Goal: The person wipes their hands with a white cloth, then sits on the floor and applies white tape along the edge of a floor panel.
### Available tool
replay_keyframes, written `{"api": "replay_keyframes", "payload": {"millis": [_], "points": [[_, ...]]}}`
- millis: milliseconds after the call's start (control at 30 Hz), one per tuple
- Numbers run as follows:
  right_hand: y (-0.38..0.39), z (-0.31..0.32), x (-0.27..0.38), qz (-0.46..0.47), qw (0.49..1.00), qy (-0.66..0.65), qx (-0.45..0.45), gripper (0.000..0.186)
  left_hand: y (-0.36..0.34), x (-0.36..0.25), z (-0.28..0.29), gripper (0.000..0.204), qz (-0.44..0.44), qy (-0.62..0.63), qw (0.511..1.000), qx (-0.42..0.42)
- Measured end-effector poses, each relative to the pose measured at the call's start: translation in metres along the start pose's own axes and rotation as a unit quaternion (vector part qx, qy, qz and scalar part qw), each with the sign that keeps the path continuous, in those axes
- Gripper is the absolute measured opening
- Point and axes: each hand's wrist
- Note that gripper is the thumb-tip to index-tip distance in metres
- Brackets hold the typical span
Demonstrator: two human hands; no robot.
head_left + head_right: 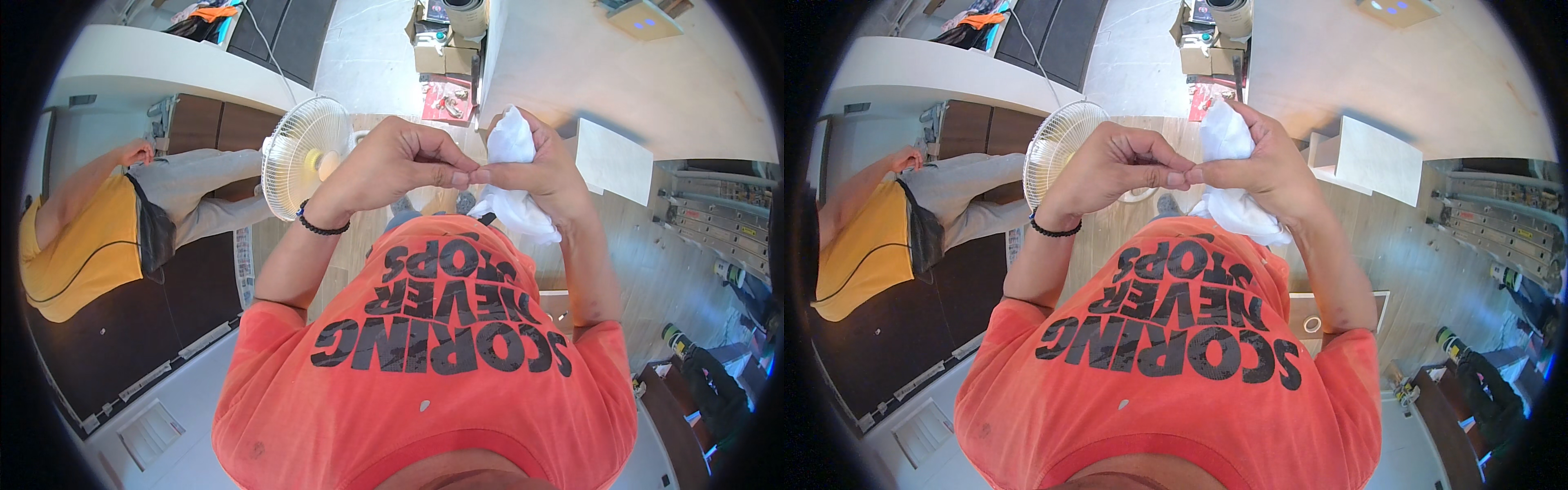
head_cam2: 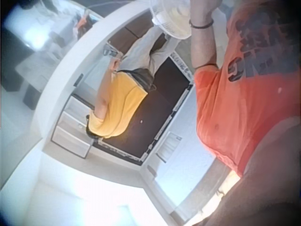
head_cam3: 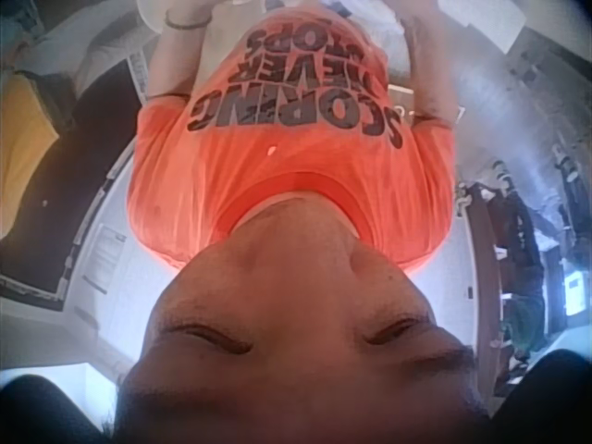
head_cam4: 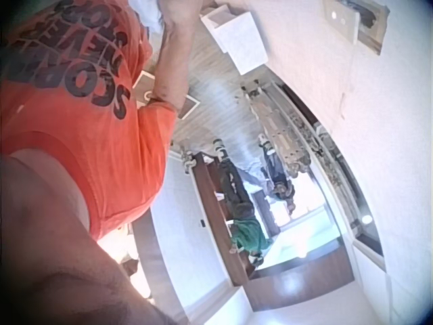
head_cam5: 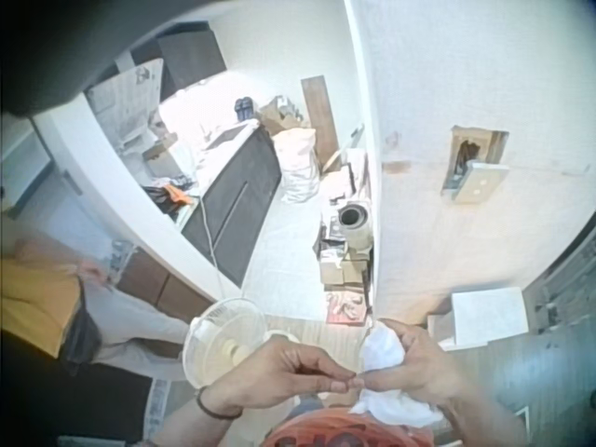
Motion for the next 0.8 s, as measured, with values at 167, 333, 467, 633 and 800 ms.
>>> {"api": "replay_keyframes", "payload": {"millis": [167, 333, 467, 633, 800], "points": [[0.001, -0.01, 0.011, -0.032, 0.999, 0.015, 0.007, 0.059, 0.0, 0.003, 0.006, 0.012, 0.002, 0.02, 0.999, 0.03], [0.002, -0.013, 0.003, 0.014, 0.999, 0.038, -0.01, 0.046, 0.0, 0.003, 0.005, 0.01, 0.001, 0.081, 0.996, 0.034], [0.009, -0.014, -0.001, 0.049, 0.995, 0.082, 0.002, 0.04, 0.0, 0.006, 0.006, 0.009, 0.004, 0.107, 0.994, 0.037], [0.011, -0.019, -0.009, 0.134, 0.982, 0.134, -0.005, 0.028, 0.001, 0.012, 0.008, 0.008, 0.01, 0.144, 0.989, 0.037], [0.012, -0.025, -0.016, 0.22, 0.956, 0.196, -0.019, 0.024, 0.0, 0.017, 0.011, 0.009, 0.011, 0.165, 0.986, 0.036]]}}
Point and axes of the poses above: each hand's wrist, its own y-axis away from the middle knuckle, its own z-axis out of the back of the hand, x = y × z
